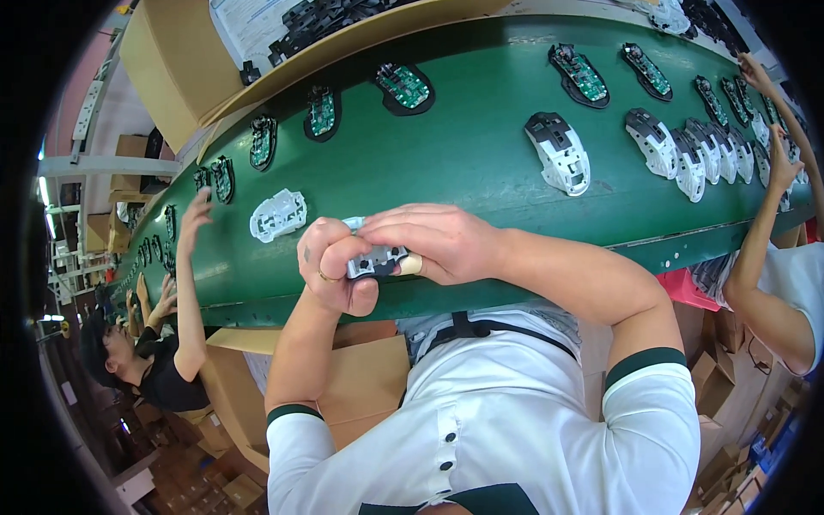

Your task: The person takes mouse shells from a cardboard box, retrieves plastic parts from another box, assembles the parts into the shells by hand, and places the assembled pieces on the conveyor belt.

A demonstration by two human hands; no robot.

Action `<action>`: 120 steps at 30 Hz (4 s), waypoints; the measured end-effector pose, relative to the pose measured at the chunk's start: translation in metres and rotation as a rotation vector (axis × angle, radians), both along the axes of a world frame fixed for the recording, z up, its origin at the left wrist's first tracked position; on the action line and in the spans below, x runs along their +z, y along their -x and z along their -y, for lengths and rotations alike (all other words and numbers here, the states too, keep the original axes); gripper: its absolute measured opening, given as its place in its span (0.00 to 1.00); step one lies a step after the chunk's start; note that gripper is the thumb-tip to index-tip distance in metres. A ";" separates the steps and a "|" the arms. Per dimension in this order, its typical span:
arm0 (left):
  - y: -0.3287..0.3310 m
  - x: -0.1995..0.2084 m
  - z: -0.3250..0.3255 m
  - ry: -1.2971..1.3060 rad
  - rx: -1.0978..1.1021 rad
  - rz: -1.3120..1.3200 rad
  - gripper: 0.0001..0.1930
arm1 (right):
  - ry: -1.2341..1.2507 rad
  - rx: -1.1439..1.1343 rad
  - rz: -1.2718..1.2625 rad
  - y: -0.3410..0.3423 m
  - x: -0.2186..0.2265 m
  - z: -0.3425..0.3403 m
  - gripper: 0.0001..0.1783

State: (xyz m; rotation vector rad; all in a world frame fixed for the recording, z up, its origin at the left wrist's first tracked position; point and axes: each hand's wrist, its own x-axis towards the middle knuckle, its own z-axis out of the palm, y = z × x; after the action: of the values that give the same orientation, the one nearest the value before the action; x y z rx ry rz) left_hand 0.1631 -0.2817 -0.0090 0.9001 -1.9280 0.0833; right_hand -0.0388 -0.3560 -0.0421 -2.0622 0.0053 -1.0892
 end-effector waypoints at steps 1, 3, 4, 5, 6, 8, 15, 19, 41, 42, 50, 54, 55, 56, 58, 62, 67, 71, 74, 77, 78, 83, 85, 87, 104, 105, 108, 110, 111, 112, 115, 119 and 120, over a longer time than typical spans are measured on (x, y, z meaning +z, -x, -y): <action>0.000 0.002 0.000 0.009 -0.016 0.010 0.15 | 0.008 0.008 -0.001 0.000 -0.002 0.001 0.18; -0.003 -0.001 -0.001 0.009 -0.024 0.007 0.14 | 0.015 0.015 -0.004 0.001 -0.001 0.000 0.19; -0.004 -0.001 -0.001 0.015 -0.040 0.001 0.13 | 0.027 0.014 -0.010 0.000 -0.001 0.000 0.20; -0.004 -0.001 -0.003 0.016 -0.036 0.004 0.13 | 0.029 0.017 -0.007 -0.002 -0.002 -0.002 0.20; -0.004 0.000 -0.004 -0.017 -0.026 -0.003 0.13 | 0.015 0.019 -0.009 -0.002 -0.003 -0.003 0.21; -0.004 0.003 -0.007 -0.048 -0.015 -0.010 0.13 | 0.004 0.022 -0.010 -0.004 -0.005 -0.005 0.24; -0.007 -0.008 -0.009 -0.104 -0.008 -0.078 0.12 | -0.043 0.010 -0.023 -0.007 -0.008 -0.005 0.26; -0.011 -0.015 -0.011 -0.150 -0.048 -0.140 0.14 | -0.151 -0.012 -0.075 -0.005 -0.003 -0.001 0.30; -0.021 -0.022 -0.003 -0.647 0.037 0.018 0.21 | -0.364 -0.156 -0.218 -0.008 -0.010 0.013 0.26; -0.022 -0.022 -0.003 -0.643 0.019 0.032 0.21 | -0.354 -0.136 -0.212 -0.008 -0.007 0.012 0.26; -0.024 -0.023 -0.005 -0.690 0.050 0.114 0.17 | -0.206 -0.535 -0.708 0.015 0.025 0.051 0.17; -0.021 -0.029 -0.001 -0.693 0.038 0.093 0.15 | 0.083 -0.847 -0.810 0.024 0.028 0.055 0.15; -0.020 -0.030 0.000 -0.693 0.026 0.100 0.15 | 0.121 -0.790 -0.644 0.022 0.027 0.054 0.15; -0.021 -0.031 0.000 -0.687 0.035 0.088 0.15 | 0.159 -0.729 -0.478 0.018 0.026 0.052 0.15; -0.022 -0.035 -0.001 -0.688 0.030 0.080 0.14 | 0.082 -0.460 -0.402 0.006 0.020 0.038 0.15; -0.023 -0.038 -0.003 -0.635 0.024 0.081 0.10 | -0.068 -0.172 -0.469 -0.006 0.002 0.008 0.08; -0.004 -0.061 0.011 -0.587 0.043 0.088 0.08 | -0.215 -0.197 -0.418 0.001 -0.039 0.027 0.10; -0.009 -0.058 -0.003 -0.560 0.111 0.150 0.06 | -0.188 -0.226 -0.413 -0.015 -0.035 0.025 0.11; 0.009 -0.066 0.010 -0.581 0.057 0.161 0.05 | -0.194 -0.366 -0.476 0.008 -0.025 0.046 0.11; 0.024 -0.041 -0.001 -0.622 0.086 0.317 0.12 | -0.178 -0.455 -0.509 0.021 -0.023 0.058 0.10; 0.026 -0.029 -0.002 -0.656 0.090 0.401 0.15 | -0.178 -0.467 -0.525 0.023 -0.019 0.064 0.10; 0.005 0.000 -0.026 -0.927 0.007 0.576 0.34 | -0.256 -0.491 -0.510 0.026 -0.025 0.062 0.11; -0.016 0.000 -0.056 -0.840 0.066 0.645 0.35 | -0.306 -0.475 -0.524 0.018 -0.023 0.052 0.11; -0.025 0.005 -0.087 -0.835 0.220 0.413 0.20 | -0.291 -0.495 -0.413 0.015 -0.022 0.045 0.11; -0.020 -0.008 -0.213 -0.721 1.288 0.126 0.22 | -0.282 -0.418 -0.418 0.040 -0.010 0.050 0.10; -0.023 -0.003 -0.204 -0.776 1.317 0.136 0.27 | -0.276 -0.424 -0.413 0.039 -0.012 0.052 0.10; -0.039 -0.016 -0.192 -0.658 1.273 -0.007 0.28 | -0.260 -0.441 -0.375 0.037 -0.021 0.050 0.09; -0.051 -0.015 -0.162 -0.552 1.151 0.079 0.30 | -0.239 -0.420 -0.407 0.033 -0.023 0.049 0.09; -0.058 -0.011 -0.140 -0.456 1.042 0.162 0.31 | -0.244 -0.424 -0.417 0.033 -0.024 0.052 0.09; -0.058 -0.005 -0.113 -0.438 0.955 0.205 0.32 | -0.248 -0.430 -0.429 0.036 -0.024 0.054 0.09; -0.064 0.001 -0.050 -0.444 0.785 0.317 0.39 | -0.269 -0.424 -0.443 0.037 -0.020 0.059 0.10; -0.071 -0.026 -0.023 -0.781 0.759 0.452 0.48 | -0.220 -0.408 -0.452 0.029 -0.024 0.057 0.11; -0.068 -0.029 -0.020 -0.771 0.741 0.446 0.48 | -0.207 -0.410 -0.467 0.031 -0.024 0.057 0.11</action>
State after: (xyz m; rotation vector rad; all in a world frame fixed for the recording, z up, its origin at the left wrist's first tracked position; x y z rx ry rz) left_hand 0.2315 -0.2612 -0.0378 2.2455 -1.9234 -0.0363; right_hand -0.0697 -0.4133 -0.0665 -2.1246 0.7694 -0.7681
